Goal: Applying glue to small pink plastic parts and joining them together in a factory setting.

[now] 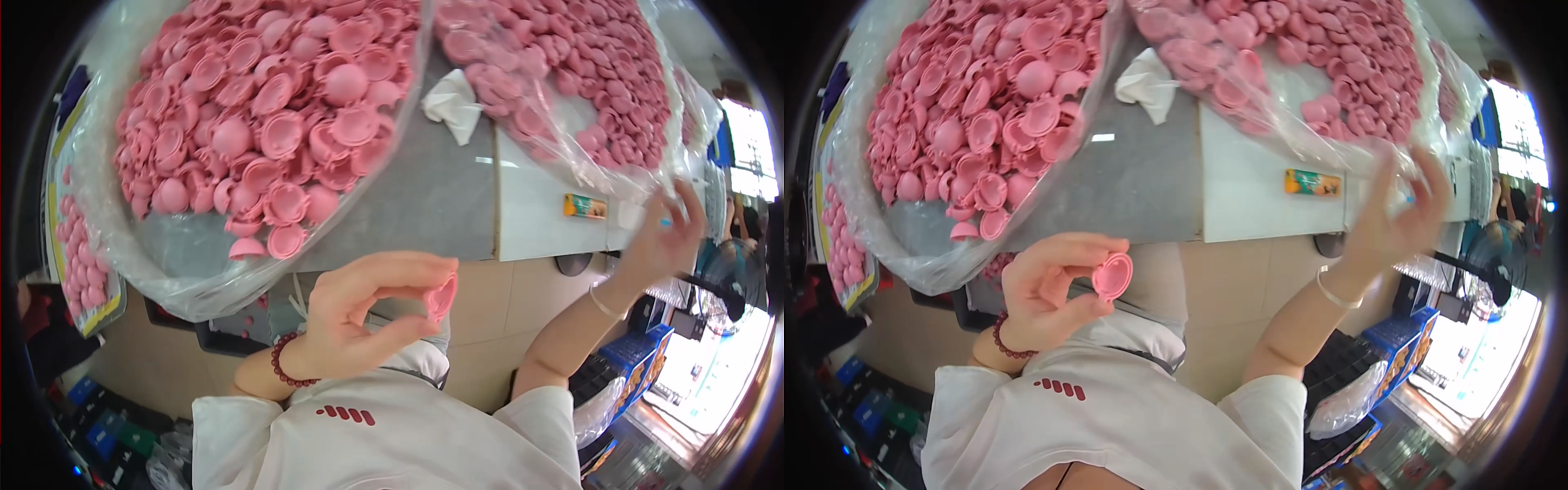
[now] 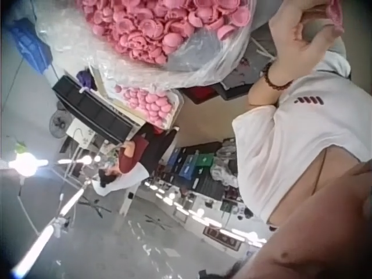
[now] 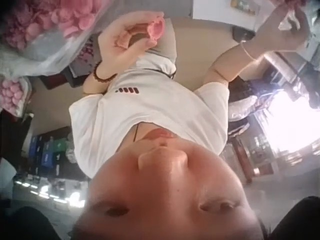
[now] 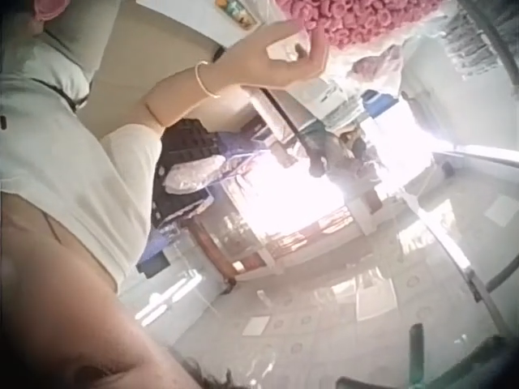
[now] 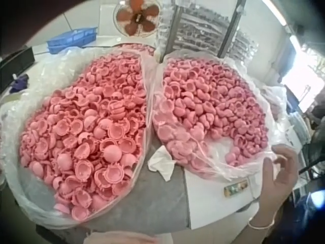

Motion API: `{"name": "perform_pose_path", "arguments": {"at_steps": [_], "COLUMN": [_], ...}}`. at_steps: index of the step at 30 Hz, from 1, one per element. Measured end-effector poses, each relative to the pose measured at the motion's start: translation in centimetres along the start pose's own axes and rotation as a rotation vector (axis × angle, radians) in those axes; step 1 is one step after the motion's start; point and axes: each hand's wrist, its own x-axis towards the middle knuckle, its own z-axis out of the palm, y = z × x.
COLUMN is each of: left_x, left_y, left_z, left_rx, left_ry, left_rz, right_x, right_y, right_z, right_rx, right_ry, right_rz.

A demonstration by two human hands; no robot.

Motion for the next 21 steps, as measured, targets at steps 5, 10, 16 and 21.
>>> {"name": "perform_pose_path", "arguments": {"at_steps": [5,10,16,21], "left_x": [0.0,-0.3,-0.2,-0.4], "left_y": [0.1,0.1,0.1,-0.1], "left_z": [0.4,0.0,-0.3,-0.6], "left_rx": [0.005,-0.069,-0.080,-0.091], "left_ry": [0.017,0.006,0.016,0.009], "left_rz": [-0.020,-0.053,-0.041,0.021], "right_x": [3.8,3.6,2.6,2.9], "right_y": [2.4,1.7,1.1,0.6], "right_z": [4.5,4.4,6.3,5.0], "right_rx": [-0.227,-0.221,-0.131,-0.007], "right_ry": [-0.680,-0.987,-0.812,-0.824], "right_rz": [-0.202,-0.028,0.215,0.160]}}
